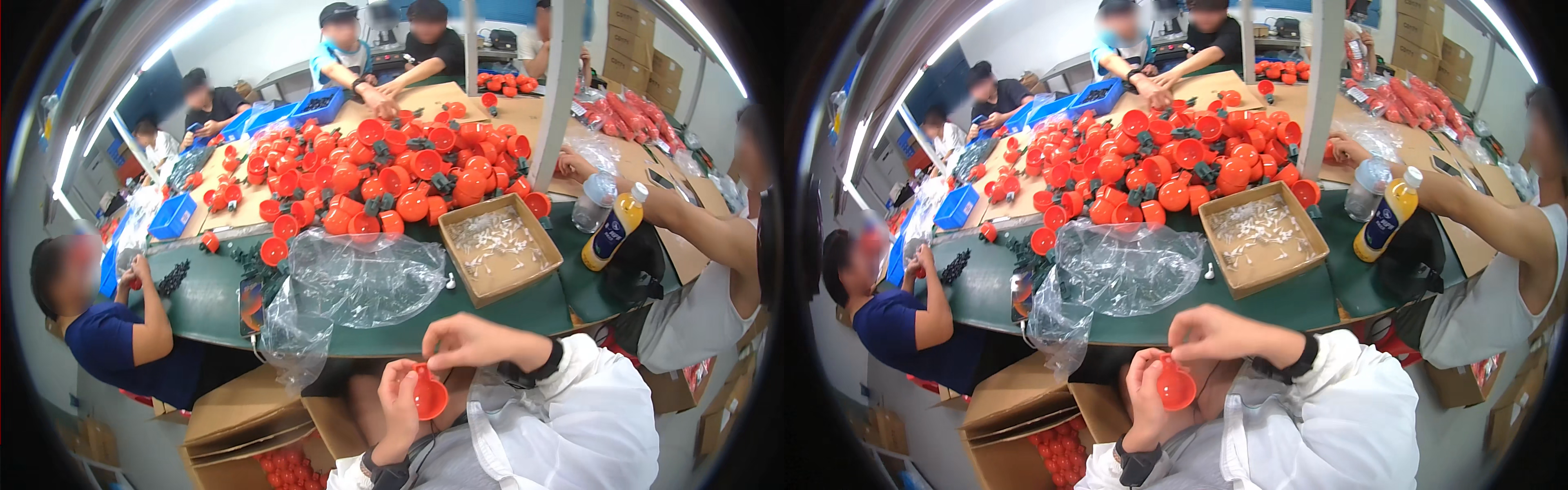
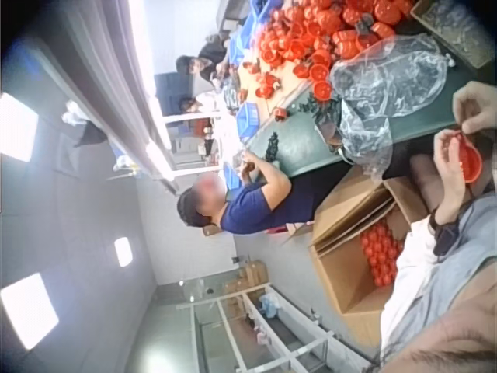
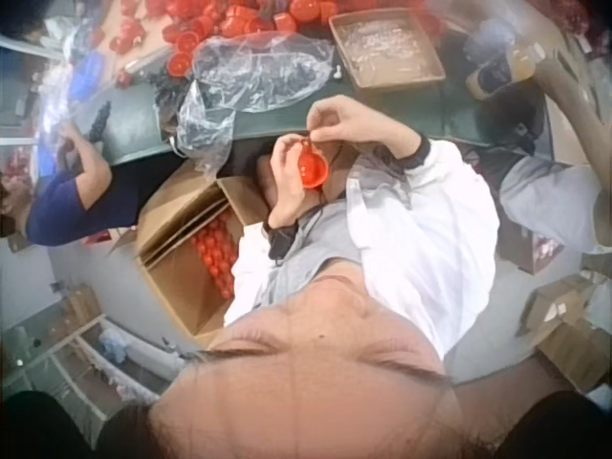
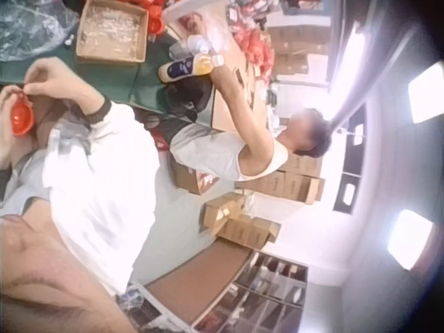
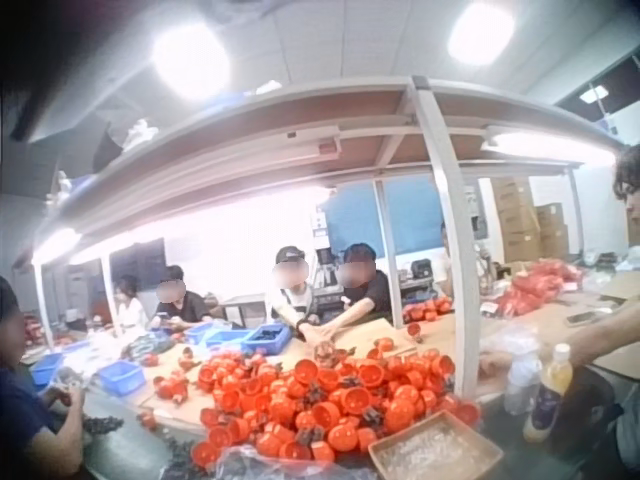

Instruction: The recorder is seen assembling small red and green plastic components, likely toys or decorations, at a shared workbench.

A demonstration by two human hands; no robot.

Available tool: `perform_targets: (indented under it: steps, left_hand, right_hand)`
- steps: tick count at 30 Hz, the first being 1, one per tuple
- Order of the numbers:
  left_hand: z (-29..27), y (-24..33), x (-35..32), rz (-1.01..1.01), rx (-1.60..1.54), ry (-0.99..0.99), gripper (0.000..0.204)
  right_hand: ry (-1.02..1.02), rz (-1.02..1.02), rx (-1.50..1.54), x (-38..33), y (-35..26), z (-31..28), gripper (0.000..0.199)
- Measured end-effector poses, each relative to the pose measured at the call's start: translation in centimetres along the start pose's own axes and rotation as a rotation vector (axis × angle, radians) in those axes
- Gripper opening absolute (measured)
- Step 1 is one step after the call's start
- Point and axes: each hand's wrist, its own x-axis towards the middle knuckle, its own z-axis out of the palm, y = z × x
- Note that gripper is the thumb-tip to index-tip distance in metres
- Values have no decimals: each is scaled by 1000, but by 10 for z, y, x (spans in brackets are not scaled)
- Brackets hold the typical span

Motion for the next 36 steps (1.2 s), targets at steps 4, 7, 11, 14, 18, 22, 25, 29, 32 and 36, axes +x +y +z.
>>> perform_targets:
  steps: [4, 7, 11, 14, 18, 22, 25, 29, 32, 36]
  left_hand:
    - [0, 2, 8, -33, 124, 34, 10]
    - [-3, 0, 11, -102, 56, 52, 10]
    - [-5, -5, 11, -158, 13, 37, 12]
    - [-8, -6, 14, -216, 18, 30, 13]
    - [-8, -12, 15, -290, -67, -17, 14]
    - [-3, -6, 20, -318, -38, -152, 17]
    - [2, -15, 43, -167, 144, -279, 20]
    - [61, 13, 85, -39, 350, -411, 23]
    - [85, 13, 113, 118, 456, -463, 26]
    - [98, 7, 124, 84, 294, -465, 29]
  right_hand:
    - [481, -67, -298, -7, 12, -105, 14]
    - [858, 148, -968, -29, 25, -164, 9]
    - [656, 130, -1011, -22, 50, -176, 10]
    - [597, 95, -1082, -7, 58, -154, 11]
    - [683, 125, -1027, -1, 68, -152, 11]
    - [678, 115, -543, -5, 36, -133, 9]
    - [522, 22, -467, -7, 10, -114, 9]
    - [417, -97, -341, -17, -7, -90, 10]
    - [357, -132, -387, -22, -18, -84, 12]
    - [425, -75, 18, -26, -12, -93, 18]
